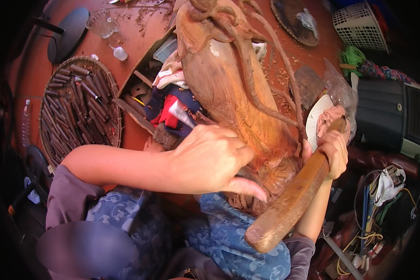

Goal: The person carves a large piece of wood using a chisel and mallet. They repeatedly strike the chisel to shape the wood, occasionally pausing to adjust their grip or inspect the work.

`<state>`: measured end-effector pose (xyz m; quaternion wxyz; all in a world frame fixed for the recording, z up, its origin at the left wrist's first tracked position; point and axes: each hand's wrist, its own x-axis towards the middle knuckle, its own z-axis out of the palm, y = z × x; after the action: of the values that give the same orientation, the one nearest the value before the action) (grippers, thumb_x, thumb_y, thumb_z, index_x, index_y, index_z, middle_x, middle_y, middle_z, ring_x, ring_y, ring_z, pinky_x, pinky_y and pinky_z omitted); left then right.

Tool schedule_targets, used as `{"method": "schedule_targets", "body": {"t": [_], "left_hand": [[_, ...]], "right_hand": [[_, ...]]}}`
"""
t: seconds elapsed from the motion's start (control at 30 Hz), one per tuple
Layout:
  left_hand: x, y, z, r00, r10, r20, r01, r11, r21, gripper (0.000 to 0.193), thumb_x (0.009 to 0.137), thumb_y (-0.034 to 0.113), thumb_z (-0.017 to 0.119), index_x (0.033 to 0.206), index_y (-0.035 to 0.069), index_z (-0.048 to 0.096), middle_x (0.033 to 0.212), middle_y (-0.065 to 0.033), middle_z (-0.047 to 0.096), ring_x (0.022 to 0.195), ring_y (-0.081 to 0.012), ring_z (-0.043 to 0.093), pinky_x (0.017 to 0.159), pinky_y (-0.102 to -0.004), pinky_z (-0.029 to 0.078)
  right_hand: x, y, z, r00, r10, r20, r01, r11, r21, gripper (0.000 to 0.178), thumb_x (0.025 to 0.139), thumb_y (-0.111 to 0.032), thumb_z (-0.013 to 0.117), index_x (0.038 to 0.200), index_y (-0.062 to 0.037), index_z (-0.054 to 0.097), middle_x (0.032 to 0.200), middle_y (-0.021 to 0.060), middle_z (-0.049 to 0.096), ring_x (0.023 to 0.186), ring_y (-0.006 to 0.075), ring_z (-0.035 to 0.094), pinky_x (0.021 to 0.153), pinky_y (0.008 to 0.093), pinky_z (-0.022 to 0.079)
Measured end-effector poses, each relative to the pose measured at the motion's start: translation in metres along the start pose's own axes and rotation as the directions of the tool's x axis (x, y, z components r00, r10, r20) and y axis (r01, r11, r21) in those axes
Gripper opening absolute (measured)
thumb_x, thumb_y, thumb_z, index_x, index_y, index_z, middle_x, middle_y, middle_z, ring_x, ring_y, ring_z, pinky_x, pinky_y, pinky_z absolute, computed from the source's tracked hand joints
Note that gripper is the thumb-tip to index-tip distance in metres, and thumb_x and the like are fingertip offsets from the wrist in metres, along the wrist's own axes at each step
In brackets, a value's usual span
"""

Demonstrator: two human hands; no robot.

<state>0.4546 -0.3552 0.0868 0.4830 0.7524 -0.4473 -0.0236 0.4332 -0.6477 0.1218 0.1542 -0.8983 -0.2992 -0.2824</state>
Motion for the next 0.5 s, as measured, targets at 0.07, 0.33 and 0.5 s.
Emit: {"method": "schedule_targets", "body": {"t": [0.07,0.33,0.5], "left_hand": [[-0.004,0.004,-0.003,0.961,-0.155,0.23,0.166,0.986,-0.032,0.049,0.088,0.047,0.067,0.078,0.0,0.061,0.07,-0.0142,0.063,0.071,-0.0354,0.065,0.065,-0.0445,0.051],[-0.025,0.016,-0.06,0.812,-0.253,0.525,0.238,0.966,0.098,0.039,0.097,0.036,0.058,0.109,0.0,0.06,0.087,-0.0254,0.066,0.088,-0.0446,0.064,0.076,-0.0526,0.049],[-0.013,0.049,-0.081,0.785,-0.13,0.605,0.058,0.989,0.137,0.04,0.097,0.036,0.057,0.109,-0.002,0.059,0.084,-0.0277,0.065,0.088,-0.0452,0.064,0.075,-0.0525,0.048]], "right_hand": [[-0.012,-0.018,-0.032,0.974,0.216,0.068,-0.208,0.972,-0.106,0.031,0.075,-0.009,0.082,0.081,0.0,0.053,0.068,0.0114,0.057,0.06,0.0197,0.056,0.061,0.0296,0.049],[0.0,-0.116,-0.153,0.471,0.872,0.13,-0.831,0.39,0.397,0.046,0.082,-0.017,0.078,0.118,-0.002,0.053,0.085,-0.0013,0.053,0.074,0.0061,0.049,0.068,0.0175,0.039],[0.022,-0.176,-0.256,0.71,0.704,0.033,-0.184,0.141,0.973,0.061,0.09,-0.013,0.071,0.132,0.001,0.029,0.08,0.0025,0.043,0.061,0.0114,0.054,0.05,0.0191,0.046]]}}
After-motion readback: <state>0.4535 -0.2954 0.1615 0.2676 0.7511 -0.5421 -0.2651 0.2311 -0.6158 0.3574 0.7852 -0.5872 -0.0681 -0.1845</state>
